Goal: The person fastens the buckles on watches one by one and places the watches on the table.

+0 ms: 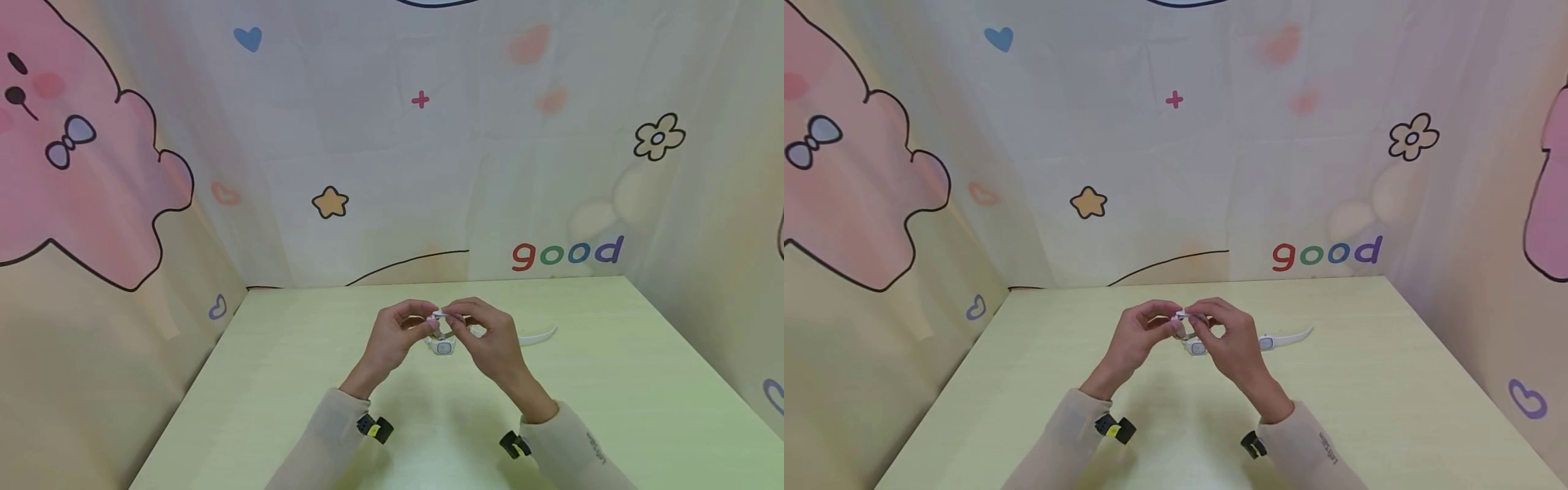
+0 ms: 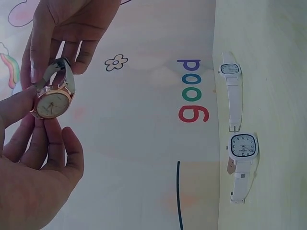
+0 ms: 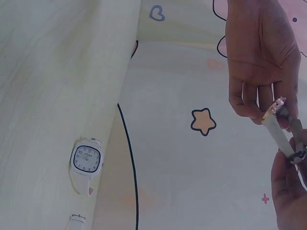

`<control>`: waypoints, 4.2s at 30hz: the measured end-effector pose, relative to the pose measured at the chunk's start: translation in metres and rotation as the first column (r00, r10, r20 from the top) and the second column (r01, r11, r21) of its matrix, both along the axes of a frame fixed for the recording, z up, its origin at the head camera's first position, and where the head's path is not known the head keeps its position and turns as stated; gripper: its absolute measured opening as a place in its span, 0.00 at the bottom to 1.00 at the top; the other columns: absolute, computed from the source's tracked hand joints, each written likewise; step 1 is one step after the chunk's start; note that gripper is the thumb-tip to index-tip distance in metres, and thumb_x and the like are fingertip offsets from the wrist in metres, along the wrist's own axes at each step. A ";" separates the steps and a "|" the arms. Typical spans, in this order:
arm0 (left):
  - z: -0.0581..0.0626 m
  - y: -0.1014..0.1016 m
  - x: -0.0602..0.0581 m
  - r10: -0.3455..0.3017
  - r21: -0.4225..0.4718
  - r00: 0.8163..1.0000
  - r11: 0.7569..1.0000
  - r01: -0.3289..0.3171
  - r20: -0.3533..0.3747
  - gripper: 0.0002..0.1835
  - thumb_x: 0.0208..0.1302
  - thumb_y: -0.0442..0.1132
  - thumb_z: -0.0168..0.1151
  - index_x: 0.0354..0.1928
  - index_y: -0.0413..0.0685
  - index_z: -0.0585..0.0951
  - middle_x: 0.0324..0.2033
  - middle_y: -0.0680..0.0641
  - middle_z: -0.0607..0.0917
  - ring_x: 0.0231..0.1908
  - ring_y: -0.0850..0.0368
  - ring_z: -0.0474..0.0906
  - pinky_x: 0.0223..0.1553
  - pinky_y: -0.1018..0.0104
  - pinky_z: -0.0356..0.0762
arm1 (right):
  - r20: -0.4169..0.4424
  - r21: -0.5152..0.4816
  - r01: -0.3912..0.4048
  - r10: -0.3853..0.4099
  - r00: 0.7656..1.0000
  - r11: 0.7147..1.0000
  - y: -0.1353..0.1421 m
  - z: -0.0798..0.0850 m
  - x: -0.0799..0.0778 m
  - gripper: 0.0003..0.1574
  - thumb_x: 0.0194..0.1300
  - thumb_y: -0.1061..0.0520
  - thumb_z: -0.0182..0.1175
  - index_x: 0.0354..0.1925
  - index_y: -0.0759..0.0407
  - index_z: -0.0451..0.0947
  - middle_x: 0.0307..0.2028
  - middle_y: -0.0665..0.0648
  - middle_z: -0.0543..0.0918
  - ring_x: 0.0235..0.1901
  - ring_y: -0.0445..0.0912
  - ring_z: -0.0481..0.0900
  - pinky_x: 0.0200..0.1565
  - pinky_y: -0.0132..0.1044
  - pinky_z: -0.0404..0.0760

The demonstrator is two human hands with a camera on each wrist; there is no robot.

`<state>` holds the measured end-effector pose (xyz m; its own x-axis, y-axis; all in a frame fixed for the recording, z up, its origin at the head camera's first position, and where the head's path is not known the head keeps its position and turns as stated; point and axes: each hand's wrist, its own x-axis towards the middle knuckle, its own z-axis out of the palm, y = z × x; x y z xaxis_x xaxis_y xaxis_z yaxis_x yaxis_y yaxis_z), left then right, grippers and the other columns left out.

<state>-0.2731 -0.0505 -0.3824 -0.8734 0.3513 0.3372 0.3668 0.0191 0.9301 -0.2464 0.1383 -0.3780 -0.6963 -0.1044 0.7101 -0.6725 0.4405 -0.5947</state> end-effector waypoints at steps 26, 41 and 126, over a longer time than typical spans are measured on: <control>0.001 0.001 0.003 0.006 -0.001 1.000 1.000 -0.006 0.010 0.12 0.65 0.39 0.65 0.48 0.42 0.83 0.44 0.41 0.83 0.44 0.57 0.82 0.48 0.67 0.82 | 0.018 -0.015 -0.021 0.021 1.000 1.000 -0.001 -0.002 0.001 0.10 0.62 0.68 0.64 0.40 0.56 0.86 0.38 0.51 0.84 0.39 0.43 0.83 0.44 0.25 0.82; -0.001 -0.001 0.002 0.003 0.008 1.000 1.000 -0.003 0.005 0.11 0.64 0.39 0.66 0.46 0.44 0.83 0.42 0.44 0.84 0.40 0.59 0.84 0.46 0.67 0.82 | 0.016 0.004 0.013 -0.013 1.000 1.000 -0.007 0.008 0.012 0.07 0.62 0.69 0.64 0.39 0.61 0.83 0.35 0.54 0.85 0.36 0.37 0.81 0.43 0.23 0.81; -0.007 -0.001 -0.002 0.093 0.121 0.995 0.988 -0.096 0.034 0.15 0.64 0.39 0.67 0.50 0.40 0.82 0.44 0.31 0.84 0.38 0.61 0.85 0.43 0.62 0.85 | 0.234 -0.150 -0.065 0.099 0.967 0.987 0.000 -0.001 -0.004 0.15 0.64 0.62 0.65 0.50 0.62 0.81 0.41 0.63 0.86 0.34 0.48 0.88 0.33 0.32 0.86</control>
<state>-0.2750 -0.0514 -0.3896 -0.9105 0.2244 0.3472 0.3423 -0.0619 0.9375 -0.2504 0.1380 -0.3793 -0.8412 -0.0804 0.5348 -0.5329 0.2907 -0.7946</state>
